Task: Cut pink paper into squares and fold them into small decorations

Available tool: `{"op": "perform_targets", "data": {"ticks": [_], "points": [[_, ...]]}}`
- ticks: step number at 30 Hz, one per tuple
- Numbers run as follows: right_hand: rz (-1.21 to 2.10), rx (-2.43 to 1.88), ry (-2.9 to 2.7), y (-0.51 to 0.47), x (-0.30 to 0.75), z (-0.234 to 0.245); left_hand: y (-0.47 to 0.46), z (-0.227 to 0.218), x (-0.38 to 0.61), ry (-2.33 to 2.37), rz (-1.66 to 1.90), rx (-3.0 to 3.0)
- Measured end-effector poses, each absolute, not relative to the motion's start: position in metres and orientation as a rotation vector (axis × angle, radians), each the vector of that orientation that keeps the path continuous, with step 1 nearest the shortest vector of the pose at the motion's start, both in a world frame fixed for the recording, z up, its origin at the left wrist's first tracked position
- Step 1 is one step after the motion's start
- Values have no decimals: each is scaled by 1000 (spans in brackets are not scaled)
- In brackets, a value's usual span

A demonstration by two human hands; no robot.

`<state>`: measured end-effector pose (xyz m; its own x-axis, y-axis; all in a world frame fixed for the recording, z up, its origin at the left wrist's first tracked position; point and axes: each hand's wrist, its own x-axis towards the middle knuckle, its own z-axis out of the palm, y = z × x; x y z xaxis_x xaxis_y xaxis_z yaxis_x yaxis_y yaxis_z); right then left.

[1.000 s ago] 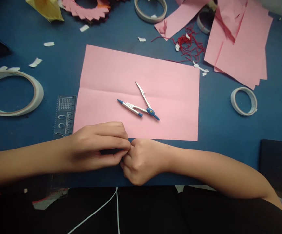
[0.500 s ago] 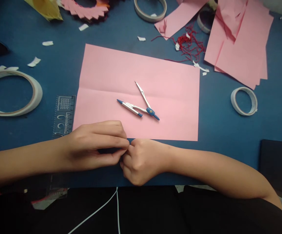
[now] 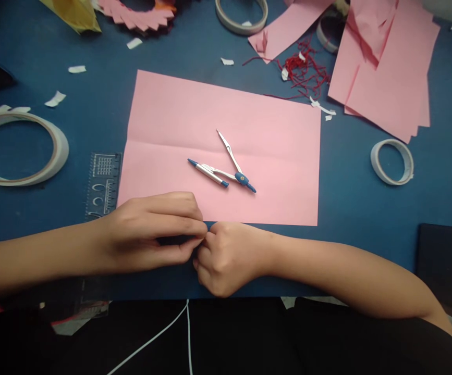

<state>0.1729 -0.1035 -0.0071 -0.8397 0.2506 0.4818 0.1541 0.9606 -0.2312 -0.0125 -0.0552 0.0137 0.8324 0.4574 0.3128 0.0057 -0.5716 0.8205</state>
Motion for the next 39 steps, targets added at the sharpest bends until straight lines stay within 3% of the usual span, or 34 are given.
{"op": "perform_targets", "data": {"ticks": [39], "points": [[286, -295, -2572, -103, 172, -6, -52, 15, -11, 310, 512, 2073]]}}
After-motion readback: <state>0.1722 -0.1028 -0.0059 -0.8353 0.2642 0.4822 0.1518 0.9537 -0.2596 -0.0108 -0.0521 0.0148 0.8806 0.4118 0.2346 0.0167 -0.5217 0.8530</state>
